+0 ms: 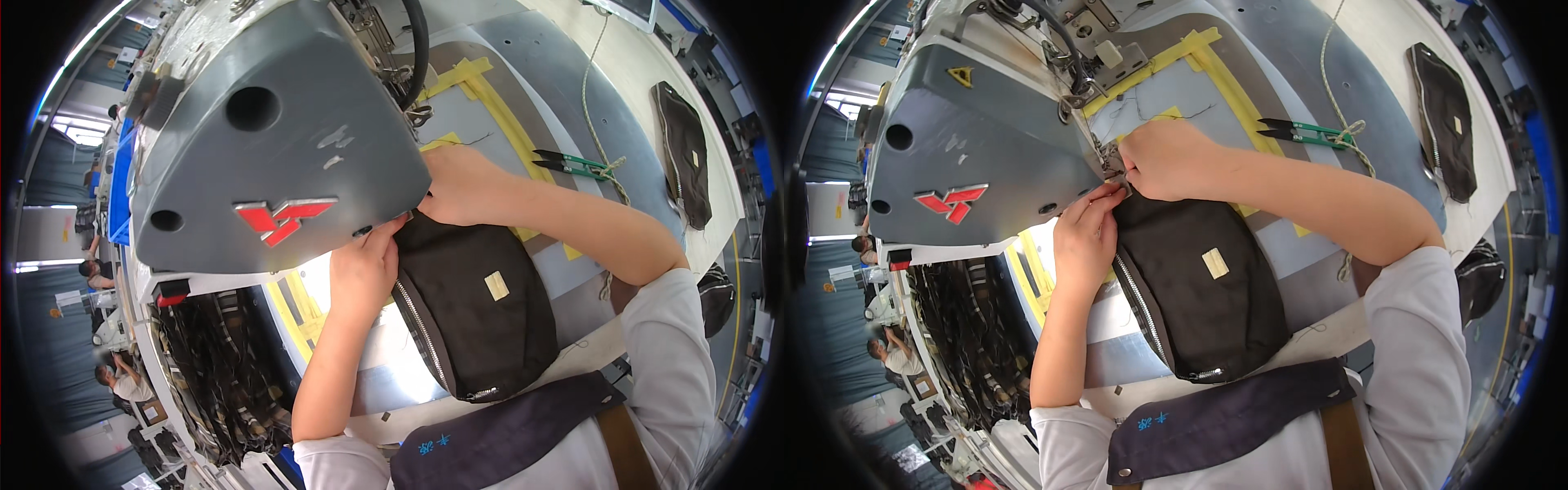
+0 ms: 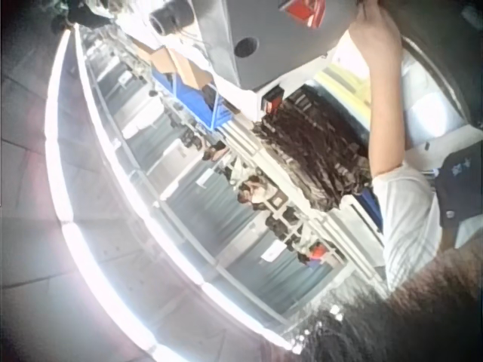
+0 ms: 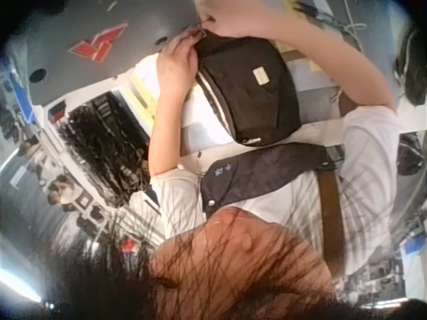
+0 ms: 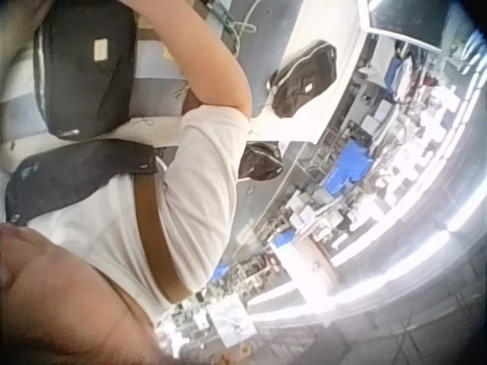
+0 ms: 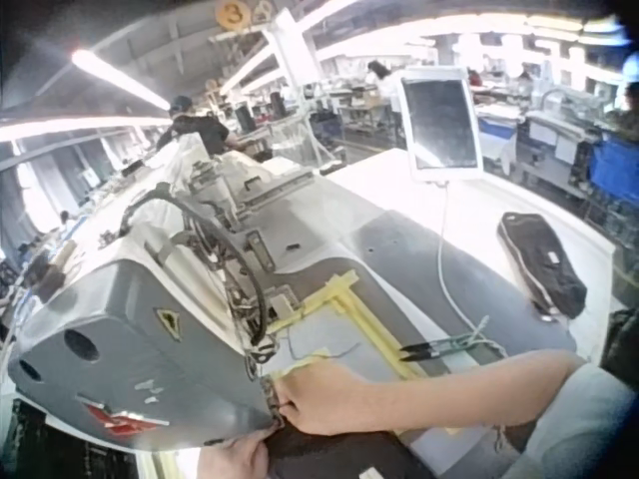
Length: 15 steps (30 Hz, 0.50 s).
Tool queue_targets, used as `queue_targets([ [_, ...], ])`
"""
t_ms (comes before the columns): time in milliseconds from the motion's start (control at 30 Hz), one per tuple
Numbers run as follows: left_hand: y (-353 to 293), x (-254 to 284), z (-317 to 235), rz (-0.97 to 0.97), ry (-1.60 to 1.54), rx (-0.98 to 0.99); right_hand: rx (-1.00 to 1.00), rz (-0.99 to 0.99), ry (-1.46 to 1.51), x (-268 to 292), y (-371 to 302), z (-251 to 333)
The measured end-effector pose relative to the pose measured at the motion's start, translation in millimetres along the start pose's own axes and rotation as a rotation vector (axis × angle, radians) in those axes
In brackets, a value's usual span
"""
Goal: The person aligns a black fabric bag under a sewing machine and sews along the zipper edge. They repeatedly reposition the bag to stitch different sections of the zipper, guiding the fabric with both hands while the machine operates.
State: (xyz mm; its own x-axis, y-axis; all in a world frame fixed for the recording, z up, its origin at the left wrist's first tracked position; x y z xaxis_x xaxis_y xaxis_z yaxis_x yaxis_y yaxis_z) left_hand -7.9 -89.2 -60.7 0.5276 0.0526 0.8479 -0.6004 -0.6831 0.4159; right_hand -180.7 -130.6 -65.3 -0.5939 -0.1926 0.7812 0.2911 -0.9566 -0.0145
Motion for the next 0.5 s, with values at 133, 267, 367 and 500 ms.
queue_targets([
  [133, 0.7, 1.4, -0.4, 0.024, 0.037, -0.059, 0.006, 0.001, 0.026, 0.2, -0.9, 0.8],
  [267, 3.3, 2.9, -2.3, 0.062, 0.085, -0.106, 0.030, -0.047, 0.022, -3.0, -2.9, -1.2],
  [367, 2.1, 2.6, -0.4, 0.062, 0.080, -0.098, 0.034, -0.073, 0.041, -2.2, -5.9, 1.6],
  [500, -1.0, 2.0, 2.5, 0.006, 0.026, -0.049, 0.009, -0.022, 0.054, 1.1, -4.0, 1.4],
])
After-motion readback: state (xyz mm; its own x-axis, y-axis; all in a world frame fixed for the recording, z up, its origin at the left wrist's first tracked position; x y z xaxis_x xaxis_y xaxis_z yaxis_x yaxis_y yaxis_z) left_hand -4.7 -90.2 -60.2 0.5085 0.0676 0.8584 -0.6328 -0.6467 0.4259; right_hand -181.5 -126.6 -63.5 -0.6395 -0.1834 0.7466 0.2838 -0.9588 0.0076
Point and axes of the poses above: each hand's wrist, its own y-axis towards the middle knuckle, its own x-axis out of the back of the hand, z = x × y, the point moved 3 cm from there along y, towards the middle knuckle, and after that the axes turned 7 degrees about -x, right-handed, at the moved point
